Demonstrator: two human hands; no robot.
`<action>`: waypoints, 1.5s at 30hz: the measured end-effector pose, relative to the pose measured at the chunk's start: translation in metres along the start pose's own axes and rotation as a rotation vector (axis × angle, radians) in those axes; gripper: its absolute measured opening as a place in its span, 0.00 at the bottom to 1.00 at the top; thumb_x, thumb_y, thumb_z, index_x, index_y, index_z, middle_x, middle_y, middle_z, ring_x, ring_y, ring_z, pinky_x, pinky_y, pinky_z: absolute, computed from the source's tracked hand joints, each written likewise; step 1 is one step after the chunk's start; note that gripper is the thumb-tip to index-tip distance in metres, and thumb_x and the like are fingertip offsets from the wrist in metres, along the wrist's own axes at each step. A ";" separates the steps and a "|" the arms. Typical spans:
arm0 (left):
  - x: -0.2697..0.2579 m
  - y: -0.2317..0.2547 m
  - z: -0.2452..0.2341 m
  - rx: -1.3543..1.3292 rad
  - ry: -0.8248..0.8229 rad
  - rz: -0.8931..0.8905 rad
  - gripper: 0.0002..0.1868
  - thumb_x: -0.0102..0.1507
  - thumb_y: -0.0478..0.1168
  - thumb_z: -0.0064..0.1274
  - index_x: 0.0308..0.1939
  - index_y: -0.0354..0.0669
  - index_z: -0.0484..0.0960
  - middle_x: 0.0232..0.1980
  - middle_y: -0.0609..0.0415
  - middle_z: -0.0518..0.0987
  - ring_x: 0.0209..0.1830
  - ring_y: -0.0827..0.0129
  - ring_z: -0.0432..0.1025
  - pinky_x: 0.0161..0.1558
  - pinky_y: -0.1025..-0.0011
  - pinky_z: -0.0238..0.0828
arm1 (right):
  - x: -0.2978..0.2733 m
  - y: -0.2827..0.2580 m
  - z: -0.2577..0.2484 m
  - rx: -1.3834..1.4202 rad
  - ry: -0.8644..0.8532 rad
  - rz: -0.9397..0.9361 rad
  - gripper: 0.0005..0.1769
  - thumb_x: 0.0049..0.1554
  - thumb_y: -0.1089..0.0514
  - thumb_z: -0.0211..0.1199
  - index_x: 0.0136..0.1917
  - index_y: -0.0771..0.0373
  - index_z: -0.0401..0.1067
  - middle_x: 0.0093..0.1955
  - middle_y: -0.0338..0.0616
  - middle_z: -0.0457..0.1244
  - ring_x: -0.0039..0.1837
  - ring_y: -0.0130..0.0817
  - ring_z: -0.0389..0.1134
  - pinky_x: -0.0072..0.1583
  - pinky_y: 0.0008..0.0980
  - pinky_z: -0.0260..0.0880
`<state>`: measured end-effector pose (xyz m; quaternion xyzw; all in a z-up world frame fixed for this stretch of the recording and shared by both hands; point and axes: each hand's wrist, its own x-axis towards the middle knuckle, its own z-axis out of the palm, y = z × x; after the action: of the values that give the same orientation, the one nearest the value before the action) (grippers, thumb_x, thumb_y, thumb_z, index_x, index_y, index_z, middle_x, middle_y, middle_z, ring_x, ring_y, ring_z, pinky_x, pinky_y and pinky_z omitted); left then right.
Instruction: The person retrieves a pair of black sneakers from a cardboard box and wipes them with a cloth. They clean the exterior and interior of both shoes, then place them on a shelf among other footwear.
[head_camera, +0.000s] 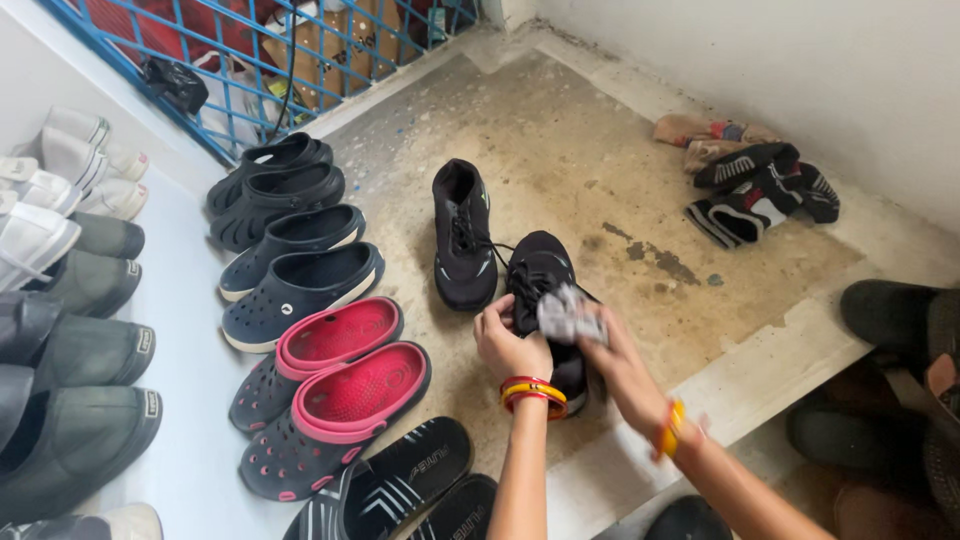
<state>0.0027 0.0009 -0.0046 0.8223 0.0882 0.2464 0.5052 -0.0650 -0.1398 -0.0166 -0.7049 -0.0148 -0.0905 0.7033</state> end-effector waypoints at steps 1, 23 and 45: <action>0.001 -0.004 0.002 0.001 0.014 0.005 0.30 0.38 0.27 0.60 0.46 0.42 0.81 0.44 0.51 0.77 0.40 0.60 0.73 0.44 0.63 0.73 | -0.018 -0.016 -0.005 0.017 -0.047 0.076 0.22 0.60 0.55 0.55 0.67 0.61 0.67 0.67 0.45 0.61 0.72 0.34 0.58 0.71 0.30 0.53; 0.005 0.065 -0.026 -0.097 0.054 -0.265 0.38 0.52 0.26 0.46 0.68 0.31 0.59 0.68 0.37 0.62 0.69 0.44 0.62 0.69 0.56 0.59 | 0.046 -0.059 -0.031 -0.619 -0.303 -0.307 0.11 0.60 0.60 0.55 0.54 0.65 0.71 0.54 0.50 0.62 0.57 0.47 0.66 0.58 0.41 0.66; 0.002 0.047 -0.014 0.244 0.210 0.026 0.58 0.54 0.33 0.71 0.76 0.26 0.46 0.73 0.33 0.56 0.74 0.45 0.56 0.72 0.58 0.57 | 0.112 -0.070 -0.028 -0.606 -0.687 -0.076 0.21 0.61 0.49 0.59 0.59 0.66 0.75 0.59 0.59 0.66 0.60 0.54 0.67 0.59 0.44 0.66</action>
<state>-0.0076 -0.0098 0.0426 0.8484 0.1592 0.3249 0.3863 0.0317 -0.1786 0.0695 -0.8670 -0.2458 0.1228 0.4158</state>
